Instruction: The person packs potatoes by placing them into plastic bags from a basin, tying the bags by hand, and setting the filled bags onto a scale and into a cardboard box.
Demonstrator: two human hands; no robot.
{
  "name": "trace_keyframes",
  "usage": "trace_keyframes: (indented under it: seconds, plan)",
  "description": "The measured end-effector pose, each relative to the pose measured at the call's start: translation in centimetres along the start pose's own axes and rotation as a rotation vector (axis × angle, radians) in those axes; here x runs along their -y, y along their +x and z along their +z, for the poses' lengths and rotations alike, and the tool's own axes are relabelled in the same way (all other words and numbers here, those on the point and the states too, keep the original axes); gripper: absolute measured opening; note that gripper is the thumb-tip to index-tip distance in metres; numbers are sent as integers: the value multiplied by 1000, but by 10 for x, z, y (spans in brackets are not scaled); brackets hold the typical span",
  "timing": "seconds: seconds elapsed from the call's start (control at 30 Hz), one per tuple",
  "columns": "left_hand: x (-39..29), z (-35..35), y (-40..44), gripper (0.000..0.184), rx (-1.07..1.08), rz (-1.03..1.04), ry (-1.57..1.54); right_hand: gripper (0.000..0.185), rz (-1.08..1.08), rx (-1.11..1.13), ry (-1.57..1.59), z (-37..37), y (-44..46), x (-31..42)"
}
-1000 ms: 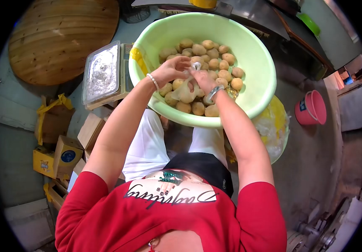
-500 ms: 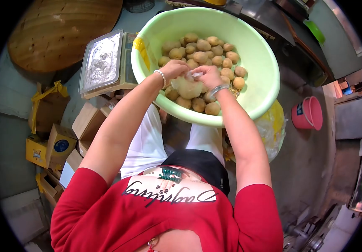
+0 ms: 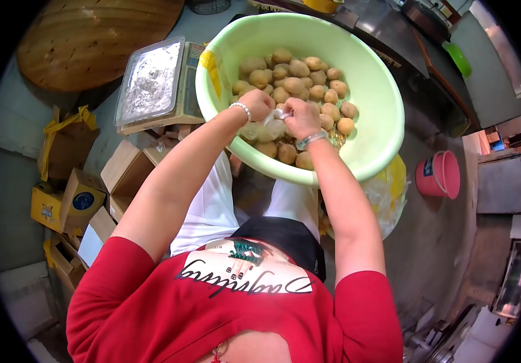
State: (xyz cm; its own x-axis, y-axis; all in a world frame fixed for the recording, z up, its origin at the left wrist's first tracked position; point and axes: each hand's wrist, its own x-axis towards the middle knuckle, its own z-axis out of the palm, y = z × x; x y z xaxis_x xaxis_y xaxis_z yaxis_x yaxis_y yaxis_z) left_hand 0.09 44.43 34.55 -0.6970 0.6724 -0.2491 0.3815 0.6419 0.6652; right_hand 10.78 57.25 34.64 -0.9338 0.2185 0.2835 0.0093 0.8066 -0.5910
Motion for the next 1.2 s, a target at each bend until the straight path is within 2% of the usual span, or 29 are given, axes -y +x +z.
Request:
trace_keyframes:
  seconds: [0.03,0.07,0.17,0.27,0.37,0.43,0.5,0.57,0.63,0.7,0.77,0.87,1.07,1.2]
  plan:
    - [4,3,4,18,-88,-49,122,5,8,55,-25,2,0,-5]
    - [9,10,5,17,-263,-52,147,6,15,112,-51,4,-1,-10]
    - [8,9,3,17,-404,-35,174,12,93,342,-143,9,-3,-18]
    - [2,-2,0,19,-290,-36,-28,13,143,297,0,8,2,-15]
    - [-10,-8,-12,21,-168,72,-207,18,220,276,124,6,3,-11]
    - [-13,-1,-16,23,-128,180,-197,19,245,248,226,12,5,-22]
    - [-12,7,-21,25,-93,319,-28,13,165,194,230,9,3,-18]
    - [-10,11,-17,24,-55,277,93,7,137,196,259,7,4,-19]
    - [-4,19,-13,22,-155,233,121,5,196,153,494,4,4,-14]
    - [-7,16,-23,26,-248,146,95,3,263,106,561,0,5,-10]
    - [-23,1,-39,31,-197,30,3,3,300,55,630,-3,6,-11]
    - [-15,1,-27,34,-323,209,-89,5,329,46,614,-7,5,-7]
    - [-24,-74,-83,22,-207,304,-895,8,316,68,612,-5,6,-10]
    - [-9,-133,-149,23,-216,372,-980,8,323,94,565,-5,4,-7]
